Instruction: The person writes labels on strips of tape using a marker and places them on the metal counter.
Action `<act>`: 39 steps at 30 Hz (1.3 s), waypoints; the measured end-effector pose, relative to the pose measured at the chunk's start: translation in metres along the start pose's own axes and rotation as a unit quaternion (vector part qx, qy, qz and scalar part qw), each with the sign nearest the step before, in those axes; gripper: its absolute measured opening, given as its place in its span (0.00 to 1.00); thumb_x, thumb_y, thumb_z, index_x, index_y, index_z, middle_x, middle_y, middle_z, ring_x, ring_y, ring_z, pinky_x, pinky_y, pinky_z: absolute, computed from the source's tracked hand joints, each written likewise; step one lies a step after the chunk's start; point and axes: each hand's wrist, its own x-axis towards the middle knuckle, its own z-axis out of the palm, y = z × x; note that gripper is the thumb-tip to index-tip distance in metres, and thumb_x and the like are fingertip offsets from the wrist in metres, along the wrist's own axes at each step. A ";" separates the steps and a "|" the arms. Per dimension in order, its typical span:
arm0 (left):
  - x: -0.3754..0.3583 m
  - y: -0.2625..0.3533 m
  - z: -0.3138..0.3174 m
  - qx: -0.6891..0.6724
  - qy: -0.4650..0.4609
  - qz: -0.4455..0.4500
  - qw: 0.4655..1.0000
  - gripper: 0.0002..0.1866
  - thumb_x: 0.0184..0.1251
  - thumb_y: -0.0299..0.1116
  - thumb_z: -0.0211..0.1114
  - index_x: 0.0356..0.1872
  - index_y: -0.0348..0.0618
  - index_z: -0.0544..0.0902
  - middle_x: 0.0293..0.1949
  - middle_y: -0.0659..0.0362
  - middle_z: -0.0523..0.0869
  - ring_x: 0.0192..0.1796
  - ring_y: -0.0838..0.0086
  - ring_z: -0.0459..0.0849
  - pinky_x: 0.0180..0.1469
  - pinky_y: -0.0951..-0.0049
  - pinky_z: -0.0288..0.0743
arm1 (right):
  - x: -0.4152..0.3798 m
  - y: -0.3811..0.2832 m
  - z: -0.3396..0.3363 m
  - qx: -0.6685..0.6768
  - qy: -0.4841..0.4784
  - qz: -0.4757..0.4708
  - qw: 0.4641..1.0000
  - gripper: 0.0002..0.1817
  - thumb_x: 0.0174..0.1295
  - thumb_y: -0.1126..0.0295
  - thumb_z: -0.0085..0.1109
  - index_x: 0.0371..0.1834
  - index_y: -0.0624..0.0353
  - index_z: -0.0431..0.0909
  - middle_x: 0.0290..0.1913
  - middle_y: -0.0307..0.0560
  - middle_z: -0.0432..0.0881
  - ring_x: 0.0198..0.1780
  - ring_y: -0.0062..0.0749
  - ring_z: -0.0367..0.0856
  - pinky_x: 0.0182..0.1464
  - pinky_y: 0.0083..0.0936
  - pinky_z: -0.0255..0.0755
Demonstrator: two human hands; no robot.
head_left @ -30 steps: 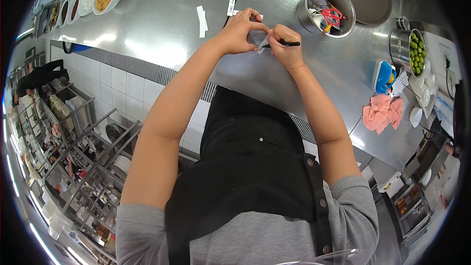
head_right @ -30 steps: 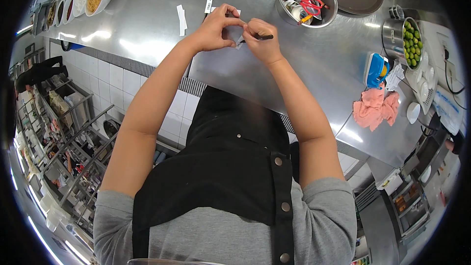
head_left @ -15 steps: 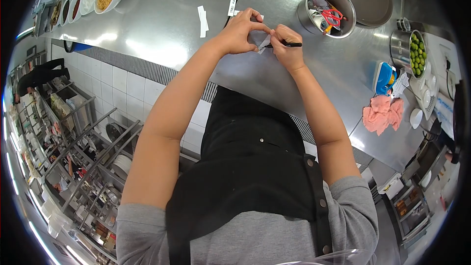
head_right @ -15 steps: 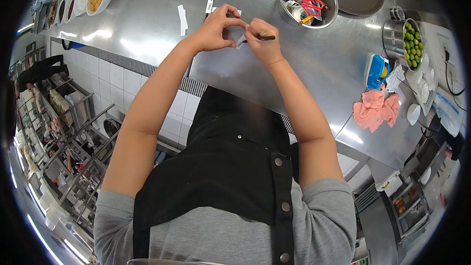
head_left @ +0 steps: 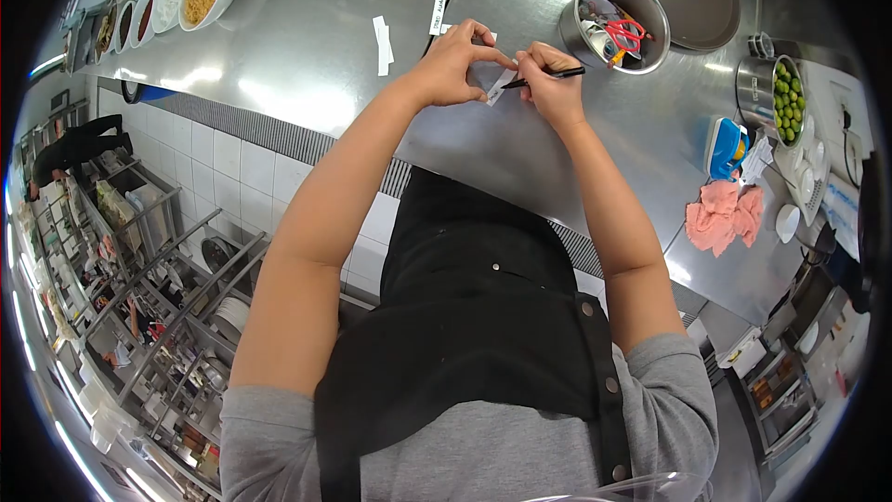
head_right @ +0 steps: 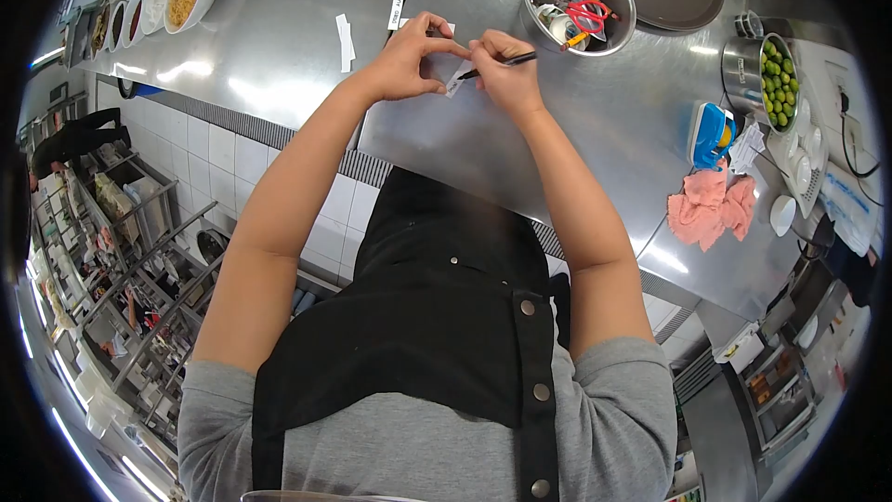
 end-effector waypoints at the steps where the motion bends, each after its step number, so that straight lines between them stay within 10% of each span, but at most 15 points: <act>1: 0.000 0.000 0.000 -0.004 -0.004 -0.008 1.000 0.33 0.38 0.31 0.83 0.54 0.67 0.91 0.59 0.62 0.75 0.66 0.64 0.73 0.72 0.61 0.69 | 0.003 0.006 -0.002 0.000 -0.002 0.000 1.000 0.20 0.67 0.79 0.63 0.19 0.62 0.65 0.21 0.35 0.69 0.21 0.15 0.67 0.21 0.22 0.63; 3: -0.001 -0.001 0.002 -0.009 -0.010 -0.017 1.000 0.33 0.38 0.32 0.84 0.54 0.66 0.91 0.59 0.62 0.75 0.67 0.64 0.73 0.72 0.61 0.69 | 0.010 0.024 -0.005 -0.076 -0.040 -0.152 0.985 0.19 0.66 0.79 0.63 0.19 0.62 0.65 0.21 0.36 0.69 0.21 0.15 0.68 0.20 0.22 0.65; 39: -0.001 -0.002 0.006 0.004 0.017 -0.016 1.000 0.31 0.40 0.33 0.86 0.53 0.64 0.91 0.59 0.63 0.76 0.65 0.63 0.74 0.72 0.60 0.68 | 0.010 0.030 -0.003 -0.083 -0.028 -0.177 0.980 0.19 0.63 0.82 0.64 0.20 0.64 0.64 0.20 0.39 0.66 0.22 0.20 0.64 0.24 0.27 0.61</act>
